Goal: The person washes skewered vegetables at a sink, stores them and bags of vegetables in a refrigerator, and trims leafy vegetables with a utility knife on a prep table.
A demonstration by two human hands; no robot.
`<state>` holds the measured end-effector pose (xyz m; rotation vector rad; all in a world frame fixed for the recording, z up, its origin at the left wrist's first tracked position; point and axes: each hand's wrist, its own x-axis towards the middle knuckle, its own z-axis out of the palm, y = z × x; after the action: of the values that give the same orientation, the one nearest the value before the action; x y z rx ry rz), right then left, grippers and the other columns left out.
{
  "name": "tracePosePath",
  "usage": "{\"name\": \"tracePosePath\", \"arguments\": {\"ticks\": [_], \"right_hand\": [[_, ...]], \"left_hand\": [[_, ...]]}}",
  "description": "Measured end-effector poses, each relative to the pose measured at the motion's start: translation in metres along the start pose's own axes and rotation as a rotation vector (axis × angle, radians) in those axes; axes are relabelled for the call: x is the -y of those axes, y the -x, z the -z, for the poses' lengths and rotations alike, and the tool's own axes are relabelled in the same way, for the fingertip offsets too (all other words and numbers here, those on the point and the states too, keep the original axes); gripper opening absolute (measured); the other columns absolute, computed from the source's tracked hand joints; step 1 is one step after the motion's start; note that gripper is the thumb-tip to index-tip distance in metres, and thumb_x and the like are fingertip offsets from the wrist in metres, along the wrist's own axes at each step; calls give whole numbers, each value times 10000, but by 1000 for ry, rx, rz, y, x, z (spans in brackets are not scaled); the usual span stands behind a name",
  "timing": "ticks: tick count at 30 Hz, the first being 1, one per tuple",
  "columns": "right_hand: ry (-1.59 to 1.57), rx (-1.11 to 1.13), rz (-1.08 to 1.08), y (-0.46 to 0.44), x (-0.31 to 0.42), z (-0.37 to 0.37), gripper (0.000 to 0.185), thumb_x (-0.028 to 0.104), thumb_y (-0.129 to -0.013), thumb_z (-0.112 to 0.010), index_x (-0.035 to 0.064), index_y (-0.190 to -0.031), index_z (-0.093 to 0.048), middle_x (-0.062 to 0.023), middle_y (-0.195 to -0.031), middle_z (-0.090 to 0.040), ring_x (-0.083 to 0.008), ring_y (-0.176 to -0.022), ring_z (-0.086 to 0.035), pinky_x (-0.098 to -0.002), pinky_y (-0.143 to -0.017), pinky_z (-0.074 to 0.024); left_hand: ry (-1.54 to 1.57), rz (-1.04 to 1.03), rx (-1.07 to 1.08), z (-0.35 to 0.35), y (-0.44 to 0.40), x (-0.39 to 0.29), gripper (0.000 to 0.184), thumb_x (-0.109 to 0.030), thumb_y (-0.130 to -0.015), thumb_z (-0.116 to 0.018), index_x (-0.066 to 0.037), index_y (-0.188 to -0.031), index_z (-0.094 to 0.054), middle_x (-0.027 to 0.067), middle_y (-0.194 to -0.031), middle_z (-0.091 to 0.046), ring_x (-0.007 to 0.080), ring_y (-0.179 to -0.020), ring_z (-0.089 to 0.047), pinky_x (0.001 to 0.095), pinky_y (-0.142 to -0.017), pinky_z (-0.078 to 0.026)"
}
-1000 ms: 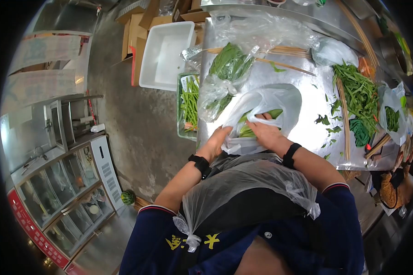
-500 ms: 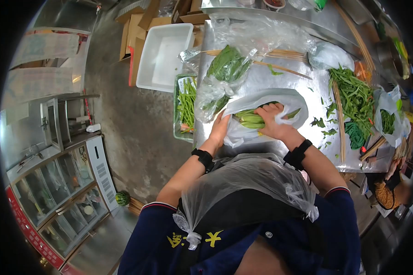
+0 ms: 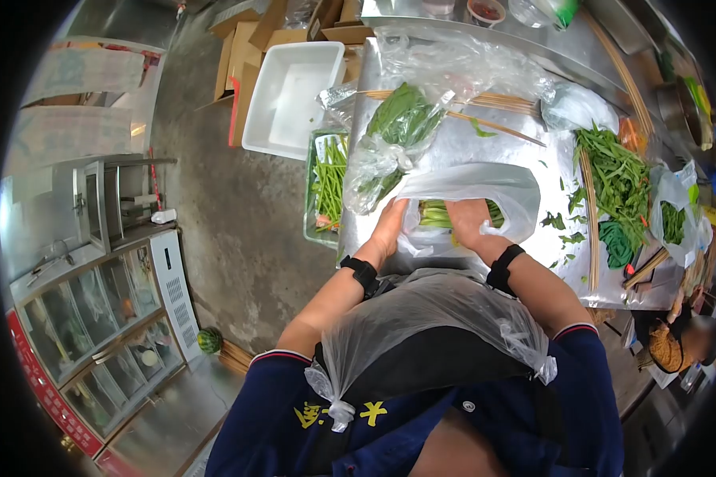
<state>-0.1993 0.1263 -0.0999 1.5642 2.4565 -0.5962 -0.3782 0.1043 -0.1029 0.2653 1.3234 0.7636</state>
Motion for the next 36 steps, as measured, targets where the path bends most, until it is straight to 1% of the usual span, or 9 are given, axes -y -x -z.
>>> {"name": "tracePosePath", "arguments": {"ticks": [4,10,13,15,19,26,31,34,36], "right_hand": [[34,16,5,6,-5,19,371,131,-696,-580,91,-1063,-545,-150,-1089,-551,-324,-1060,-492,-414,-883,-379],[-227,254,-56,8,-22,52,427,253,-616,-670,159,-1027,-599,-117,-1014,-587,-301,-982,-533,-407,-857,-388],[-235,19,2,12,-36,44,467,325,-582,-708,154,-1007,-616,-112,-989,-595,-292,-937,-543,-397,-837,-388],[-323,-63,29,12,-42,37,535,367,-546,-737,136,-1010,-603,-106,-968,-599,-283,-912,-547,-395,-840,-374],[-539,128,60,15,-43,69,554,333,-591,-722,93,-1067,-571,-122,-954,-590,-284,-938,-537,-355,-834,-395],[-657,29,107,25,-39,73,508,296,-601,-713,110,-1046,-554,-77,-925,-596,-260,-888,-561,-360,-767,-419],[-223,-447,322,31,-19,75,364,188,-602,-647,111,-945,-554,-78,-799,-537,-281,-757,-534,-400,-685,-413],[-207,-135,157,34,-16,57,327,189,-590,-647,108,-886,-535,-84,-815,-513,-267,-779,-514,-399,-676,-405],[-257,-206,212,35,-19,58,320,173,-590,-641,101,-879,-525,-94,-832,-507,-273,-800,-506,-398,-677,-407]], "left_hand": [[16,67,144,-1,8,-12,415,-312,-871,-479,-8,-1152,-496,98,-1063,-567,195,-942,-553,319,-807,-447],[44,-55,11,-2,-8,-3,375,-236,-856,-521,-3,-1149,-505,94,-1037,-581,170,-905,-555,299,-787,-445],[-53,-92,-60,-6,-7,-11,378,-281,-871,-498,-10,-1135,-520,106,-1061,-574,180,-916,-554,304,-787,-451],[-160,131,-26,-4,-10,-11,425,-357,-894,-437,-30,-1156,-509,107,-1092,-567,205,-939,-562,329,-794,-459],[250,303,258,-4,-1,-23,502,-433,-911,-340,-47,-1208,-461,85,-1129,-561,230,-989,-560,365,-854,-448],[323,288,465,-1,-1,-30,480,-412,-919,-338,-45,-1203,-464,90,-1121,-564,216,-971,-567,357,-839,-461],[327,245,435,-12,7,-37,477,-405,-922,-342,-40,-1203,-467,93,-1128,-561,206,-972,-569,346,-839,-466],[309,239,394,-17,17,-41,487,-409,-923,-336,-38,-1214,-458,95,-1138,-559,218,-988,-566,346,-859,-461],[320,254,389,-21,23,-47,488,-422,-903,-376,-46,-1197,-474,89,-1125,-564,214,-977,-568,343,-835,-469]]}}
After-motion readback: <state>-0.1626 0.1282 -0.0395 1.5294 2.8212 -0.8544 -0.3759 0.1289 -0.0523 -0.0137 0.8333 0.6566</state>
